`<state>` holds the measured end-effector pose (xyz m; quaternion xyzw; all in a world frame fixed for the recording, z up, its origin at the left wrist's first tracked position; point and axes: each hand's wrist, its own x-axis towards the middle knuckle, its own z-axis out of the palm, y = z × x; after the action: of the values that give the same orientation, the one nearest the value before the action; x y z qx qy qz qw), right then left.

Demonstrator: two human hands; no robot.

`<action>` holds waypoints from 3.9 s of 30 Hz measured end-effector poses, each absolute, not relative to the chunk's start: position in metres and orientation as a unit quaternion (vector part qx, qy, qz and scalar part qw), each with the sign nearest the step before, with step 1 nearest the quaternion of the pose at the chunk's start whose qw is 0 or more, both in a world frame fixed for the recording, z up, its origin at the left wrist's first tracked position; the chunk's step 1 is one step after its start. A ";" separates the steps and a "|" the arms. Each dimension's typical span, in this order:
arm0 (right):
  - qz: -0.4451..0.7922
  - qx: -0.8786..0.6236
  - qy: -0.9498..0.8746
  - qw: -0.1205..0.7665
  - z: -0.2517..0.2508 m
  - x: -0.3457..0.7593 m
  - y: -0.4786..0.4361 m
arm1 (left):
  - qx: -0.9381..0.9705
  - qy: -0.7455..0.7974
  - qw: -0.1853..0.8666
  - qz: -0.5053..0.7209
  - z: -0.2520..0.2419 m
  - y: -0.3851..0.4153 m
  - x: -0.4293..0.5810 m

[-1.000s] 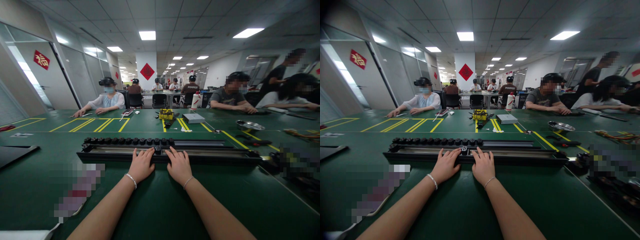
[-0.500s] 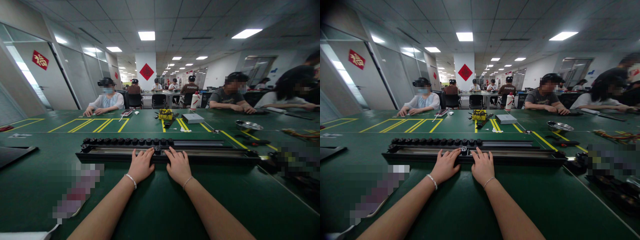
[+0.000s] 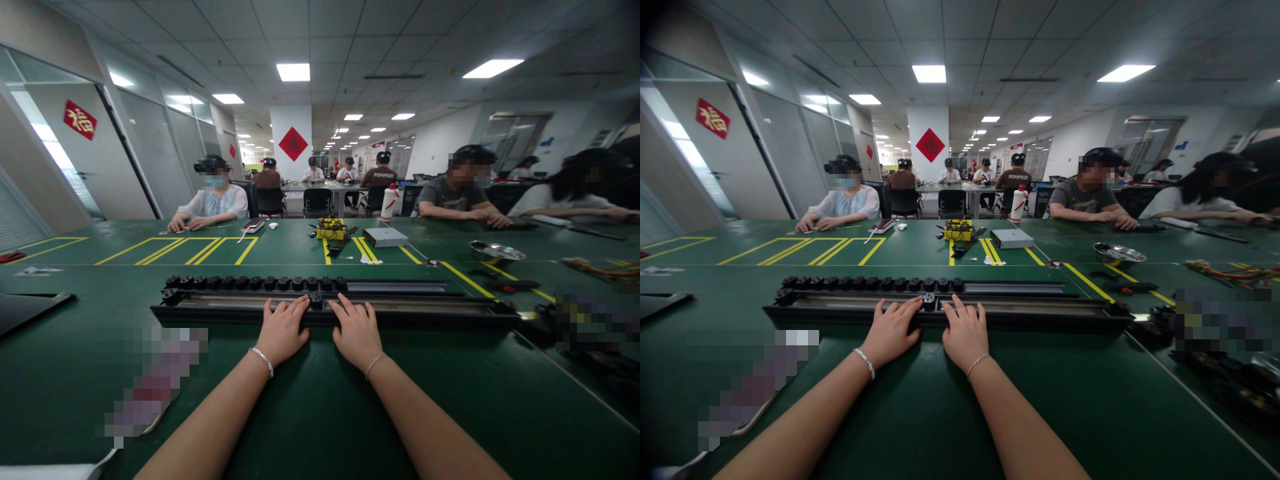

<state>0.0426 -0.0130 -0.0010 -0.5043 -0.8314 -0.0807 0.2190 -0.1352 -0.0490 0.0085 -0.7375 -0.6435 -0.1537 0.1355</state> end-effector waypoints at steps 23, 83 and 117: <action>-0.075 -0.505 -0.830 0.223 -0.001 0.042 -0.014 | -0.732 -0.648 0.117 -0.174 0.010 -0.048 -0.134; -0.096 -0.510 -0.833 0.192 -0.006 0.094 0.008 | -0.745 -0.630 0.120 -0.182 0.003 -0.042 -0.118; -0.098 -0.503 -0.835 0.200 -0.005 0.093 0.006 | -0.729 -0.650 0.145 -0.159 0.005 -0.036 -0.095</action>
<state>0.0927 0.0061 -0.0048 -0.5034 -0.8348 -0.0981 0.2001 -0.0951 -0.0356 0.0047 -0.7290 -0.6498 -0.1587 0.1454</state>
